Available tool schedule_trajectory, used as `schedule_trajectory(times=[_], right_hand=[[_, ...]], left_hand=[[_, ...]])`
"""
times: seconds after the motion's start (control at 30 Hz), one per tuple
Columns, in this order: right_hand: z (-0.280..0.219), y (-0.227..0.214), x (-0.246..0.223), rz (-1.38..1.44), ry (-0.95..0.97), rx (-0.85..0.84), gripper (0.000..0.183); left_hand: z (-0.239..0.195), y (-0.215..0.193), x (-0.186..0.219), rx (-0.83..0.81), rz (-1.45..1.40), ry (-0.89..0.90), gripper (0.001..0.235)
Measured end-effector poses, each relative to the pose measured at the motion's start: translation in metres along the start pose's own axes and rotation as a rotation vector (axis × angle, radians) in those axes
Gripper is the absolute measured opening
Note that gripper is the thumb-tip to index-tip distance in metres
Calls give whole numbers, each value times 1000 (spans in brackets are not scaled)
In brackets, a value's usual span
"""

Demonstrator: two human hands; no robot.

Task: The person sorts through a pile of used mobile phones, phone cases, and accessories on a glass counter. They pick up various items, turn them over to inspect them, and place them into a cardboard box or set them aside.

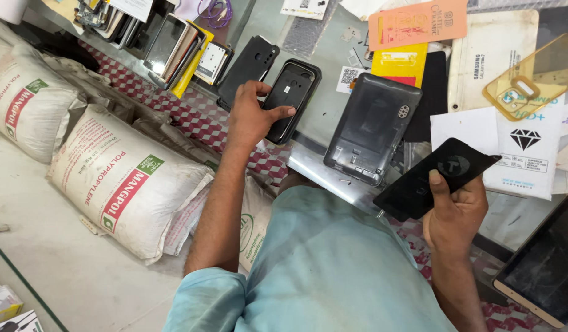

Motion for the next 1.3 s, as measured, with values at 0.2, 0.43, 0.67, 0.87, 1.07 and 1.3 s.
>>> schedule_trajectory(times=[0.2, 0.43, 0.67, 0.87, 1.07, 1.3], right_hand=[[-1, 0, 1, -11, 9, 19, 35], [-1, -4, 7, -50, -13, 33, 32], [1, 9, 11, -165, -47, 99, 32], [9, 17, 12, -269, -63, 107, 26], [9, 22, 12, -289, -57, 103, 27], [5, 17, 15, -319, -48, 99, 24]], left_hand=[[-1, -5, -7, 0, -56, 52, 55], [-18, -30, -11, 43, 237, 163, 44], [-28, -54, -5, -200, 415, 34, 56], [-29, -56, -15, -253, 258, 109, 53], [-28, -55, -37, -273, 69, 94, 51], [-28, -46, -51, -234, 6, 51, 40]])
Point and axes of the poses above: each hand's wrist, its own z-axis towards the middle knuckle, its own y-axis out of the palm, x = y × z, the point moved 1 cm from there along z, towards the middle knuckle, and after that the axes turned 11 degrees about -x, right-handed, at the moved point
